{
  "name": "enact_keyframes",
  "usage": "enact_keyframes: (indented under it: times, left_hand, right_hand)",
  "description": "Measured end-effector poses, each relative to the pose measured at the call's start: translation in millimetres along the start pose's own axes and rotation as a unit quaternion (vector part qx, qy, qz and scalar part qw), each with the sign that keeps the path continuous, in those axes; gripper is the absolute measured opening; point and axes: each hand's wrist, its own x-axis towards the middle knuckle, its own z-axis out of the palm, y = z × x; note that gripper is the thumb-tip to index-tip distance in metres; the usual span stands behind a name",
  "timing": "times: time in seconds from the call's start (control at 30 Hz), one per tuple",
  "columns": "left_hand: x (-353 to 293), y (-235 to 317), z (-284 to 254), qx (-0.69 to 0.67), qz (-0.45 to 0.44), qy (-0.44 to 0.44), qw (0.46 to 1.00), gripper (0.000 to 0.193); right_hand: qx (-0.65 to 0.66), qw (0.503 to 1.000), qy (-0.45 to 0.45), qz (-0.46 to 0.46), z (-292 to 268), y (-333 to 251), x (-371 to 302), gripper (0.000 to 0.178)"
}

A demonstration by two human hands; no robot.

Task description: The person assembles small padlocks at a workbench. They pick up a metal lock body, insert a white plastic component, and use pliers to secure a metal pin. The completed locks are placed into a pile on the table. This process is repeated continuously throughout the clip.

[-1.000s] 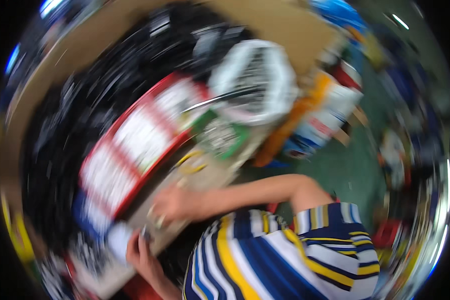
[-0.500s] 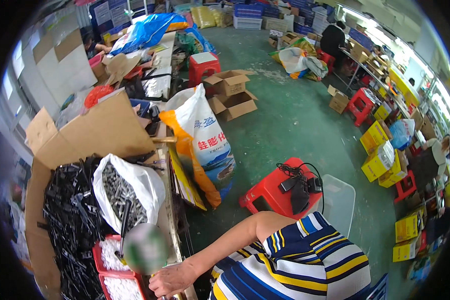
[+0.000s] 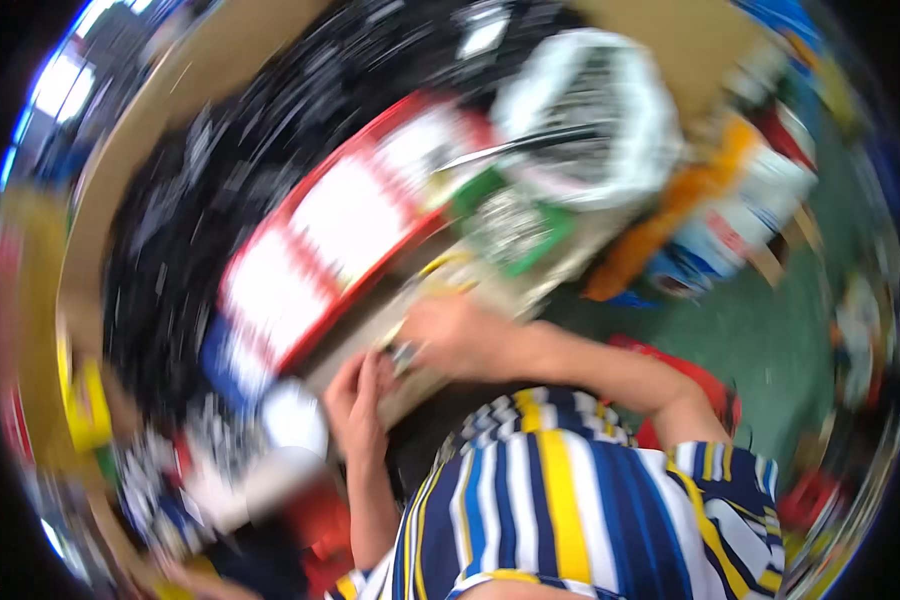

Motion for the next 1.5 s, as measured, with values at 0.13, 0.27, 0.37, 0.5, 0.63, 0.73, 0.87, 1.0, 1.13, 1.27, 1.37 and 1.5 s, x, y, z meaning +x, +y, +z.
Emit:
enact_keyframes:
  times: [0.13, 0.27, 0.37, 0.5, 0.63, 0.73, 0.87, 1.0, 1.13, 1.27, 1.37, 1.5]
  left_hand:
    - [-21.8, -10.5, -13.9, -0.025, 0.042, 0.130, 0.990, 0.024]
    - [-31.2, -31.9, -12.0, -0.047, 0.052, 0.178, 0.982, 0.025]
    - [-22.7, -39.4, -12.8, -0.057, 0.050, 0.187, 0.979, 0.025]
    - [-13.8, -39.5, -15.6, -0.026, 0.041, 0.174, 0.983, 0.023]
    - [-8.9, -40.1, -18.6, -0.018, 0.041, 0.163, 0.986, 0.022]
    - [-10.7, -40.7, -17.8, -0.068, 0.037, 0.169, 0.983, 0.023]
    - [-15.0, -39.5, -17.3, -0.114, 0.016, 0.184, 0.976, 0.023]
    - [-18.2, -39.3, -18.5, -0.090, -0.003, 0.168, 0.982, 0.021]
    - [-16.6, -45.0, -19.7, -0.083, 0.005, 0.163, 0.983, 0.020]
    - [-13.5, -48.2, -19.7, -0.084, 0.004, 0.166, 0.982, 0.017]
    - [-10.0, -47.1, -18.9, -0.067, 0.000, 0.168, 0.984, 0.013]
    - [-11.2, -51.2, -18.5, -0.063, 0.020, 0.172, 0.983, 0.012]
  right_hand:
    - [0.076, 0.997, 0.002, 0.004, 5.9, -3.4, 26.9, 0.025]
    - [0.084, 0.995, -0.059, -0.007, 17.8, -3.0, 38.3, 0.026]
    - [0.070, 0.994, -0.081, -0.015, 28.4, -1.8, 43.3, 0.026]
    - [0.037, 0.994, -0.103, -0.010, 26.5, -8.5, 48.6, 0.025]
    - [0.032, 0.993, -0.113, -0.002, 25.0, -8.6, 45.3, 0.024]
    - [0.035, 0.993, -0.109, -0.004, 29.6, -14.4, 46.3, 0.024]
    - [0.040, 0.992, -0.119, -0.007, 44.0, -18.5, 48.2, 0.023]
    - [0.042, 0.991, -0.125, -0.001, 47.2, -17.2, 51.3, 0.024]
    - [0.042, 0.992, -0.122, -0.006, 48.4, -17.2, 49.8, 0.024]
    - [0.053, 0.992, -0.117, -0.006, 51.4, -12.8, 46.8, 0.026]
    - [0.058, 0.992, -0.114, 0.001, 51.6, -10.5, 44.1, 0.027]
    - [0.039, 0.994, -0.105, 0.005, 38.9, -14.1, 39.1, 0.028]
